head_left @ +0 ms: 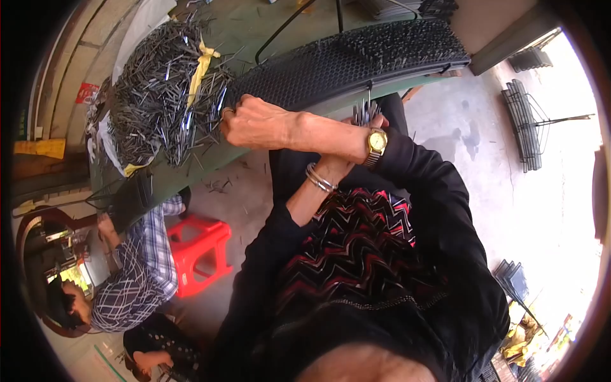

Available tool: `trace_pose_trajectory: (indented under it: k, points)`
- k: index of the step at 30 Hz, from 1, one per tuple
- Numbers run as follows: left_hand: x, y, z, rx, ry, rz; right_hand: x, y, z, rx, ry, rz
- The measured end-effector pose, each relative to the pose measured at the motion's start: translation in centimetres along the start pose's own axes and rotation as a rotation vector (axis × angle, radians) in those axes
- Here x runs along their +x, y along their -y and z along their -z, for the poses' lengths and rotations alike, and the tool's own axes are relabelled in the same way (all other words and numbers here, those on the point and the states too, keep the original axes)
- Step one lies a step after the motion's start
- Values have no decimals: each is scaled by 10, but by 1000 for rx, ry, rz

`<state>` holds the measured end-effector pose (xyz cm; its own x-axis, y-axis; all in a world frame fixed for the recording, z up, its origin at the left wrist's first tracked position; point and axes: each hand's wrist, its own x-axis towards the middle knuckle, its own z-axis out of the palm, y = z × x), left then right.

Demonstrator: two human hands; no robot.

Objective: The person is inserting small metal pins into a perforated board for assembly.

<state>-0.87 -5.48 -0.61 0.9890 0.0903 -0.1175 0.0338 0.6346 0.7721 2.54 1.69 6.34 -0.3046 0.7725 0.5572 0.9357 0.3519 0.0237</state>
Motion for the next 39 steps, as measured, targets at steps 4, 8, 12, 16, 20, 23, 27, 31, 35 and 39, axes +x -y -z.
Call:
trace_pose_trajectory:
  k: [4,8,12,16,20,23,27,31,35,39]
  points:
    - [5,-9,12,680,17,-244,7,7,-7,11,158,16]
    - [9,-22,4,477,31,-107,11,10,-12,38,215,-24]
    - [12,-22,-4,224,-11,-11,11,6,-16,24,200,-73]
    - [11,-22,-5,214,-16,-18,9,3,-11,64,223,-91]
    - [14,-11,5,127,-38,-2,9,5,-15,51,189,-100]
    - [13,-12,7,-35,-41,99,10,5,-17,60,213,-93]
    - [11,-14,5,-16,-60,64,11,3,-31,70,224,-100]
    - [12,-11,23,-150,-33,140,15,0,-24,152,303,-79]
    - [5,9,37,179,-104,-71,-4,-27,0,141,-94,-319]
    - [-5,-33,32,-140,-358,38,-64,-59,63,801,-400,-1030]
